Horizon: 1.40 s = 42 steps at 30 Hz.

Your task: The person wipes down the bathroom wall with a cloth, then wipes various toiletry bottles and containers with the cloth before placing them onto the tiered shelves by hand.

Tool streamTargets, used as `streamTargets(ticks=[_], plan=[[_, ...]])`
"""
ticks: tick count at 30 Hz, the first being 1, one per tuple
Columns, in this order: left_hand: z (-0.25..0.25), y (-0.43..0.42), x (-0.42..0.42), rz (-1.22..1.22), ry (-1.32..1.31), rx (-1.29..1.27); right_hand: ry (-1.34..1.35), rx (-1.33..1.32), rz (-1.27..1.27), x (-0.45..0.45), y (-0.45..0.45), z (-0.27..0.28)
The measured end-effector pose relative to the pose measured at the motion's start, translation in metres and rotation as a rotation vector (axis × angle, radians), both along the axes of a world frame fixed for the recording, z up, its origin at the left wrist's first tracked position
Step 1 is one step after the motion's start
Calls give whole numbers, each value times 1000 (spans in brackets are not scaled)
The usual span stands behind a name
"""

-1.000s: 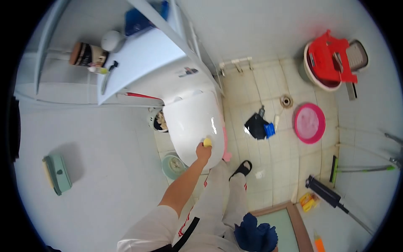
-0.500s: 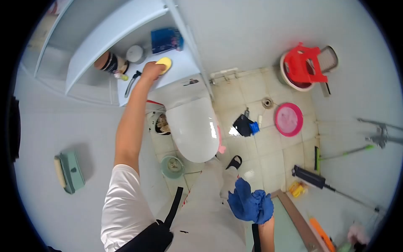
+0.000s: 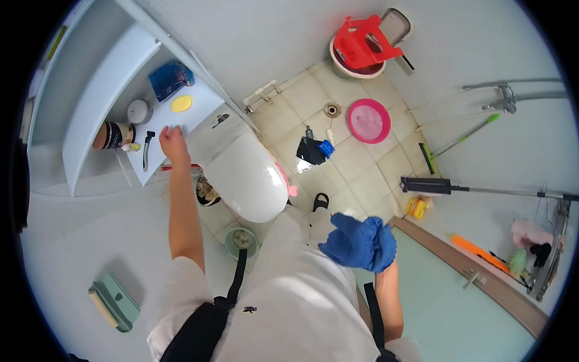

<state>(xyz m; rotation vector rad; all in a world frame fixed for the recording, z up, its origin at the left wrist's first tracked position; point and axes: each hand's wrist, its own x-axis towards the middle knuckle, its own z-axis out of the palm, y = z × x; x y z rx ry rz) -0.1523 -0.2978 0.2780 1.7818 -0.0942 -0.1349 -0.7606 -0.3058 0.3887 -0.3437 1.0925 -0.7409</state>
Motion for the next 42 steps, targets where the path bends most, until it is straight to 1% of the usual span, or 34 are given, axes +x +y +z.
streamTargets(ticks=[1,3,4,5,6,7,8,9,10,11,12,13,14,16,17,19,20,22,23,24,26,28,29,31,32,33,35,38,39,42], plan=[[-10,10,-24,-18,-107,8,-30,-24,-35,3,-5,8],[-15,27,-91,-175,52,-48,-93,-85,-52,4,-20,14],[-38,38,-118,-310,162,52,-127,-117,-37,4,-28,14],[-23,43,-159,-456,376,10,-163,-150,-21,6,-36,14],[-16,45,-196,-550,538,3,-14,-112,-70,24,-42,29],[-1,46,-231,-689,686,32,-87,-18,-24,45,-52,43],[3,45,-263,-779,890,34,-163,79,21,56,-63,48],[1,46,-288,-858,1109,49,-155,144,-27,45,-60,-1],[-2,45,-310,-930,1332,64,-144,121,117,38,-57,-30],[8,36,-324,-951,1557,-186,-133,87,261,44,-58,-43],[16,24,-333,-954,1767,-453,-81,-174,548,52,-62,-50],[11,16,-342,-879,1814,-713,-23,-474,769,74,-71,-40],[7,0,-345,-852,1610,-757,81,-909,922,107,-88,-6],[-3,-7,-354,-995,1180,-284,196,-956,1038,108,-116,-12],[-11,-16,-360,-974,1071,-83,173,-853,958,104,-136,-29],[-33,-33,-378,-802,1073,112,213,-523,926,83,-178,-92],[-48,-42,-387,-716,1082,147,238,-355,903,71,-201,-136],[-80,-52,-405,-576,1098,210,557,-471,1059,56,-257,-233],[-98,-57,-413,-520,1104,233,655,-437,1077,50,-280,-290],[-117,-63,-420,-469,1101,249,745,-427,1103,47,-303,-354],[-160,-71,-431,-385,1099,286,945,-550,1198,33,-321,-502],[-206,-81,-441,-330,1099,317,982,-621,1347,30,-323,-632],[-231,-85,-444,-312,1100,332,1006,-654,1417,31,-325,-682],[-279,-93,-449,-286,1110,353,1072,-752,1476,40,-323,-774],[-302,-94,-451,-275,1114,363,1085,-837,1448,49,-321,-809],[-321,-95,-453,-265,1120,374,1099,-926,1418,61,-322,-836],[-354,-93,-454,-248,1141,385,1208,-951,1362,84,-313,-864],[-370,-87,-450,-234,1163,389,1460,-1125,1288,95,-304,-886],[-368,-87,-448,-239,1164,387,1488,-1095,1211,92,-304,-898],[-354,-86,-436,-254,1132,370,1425,-848,1378,98,-315,-890]])
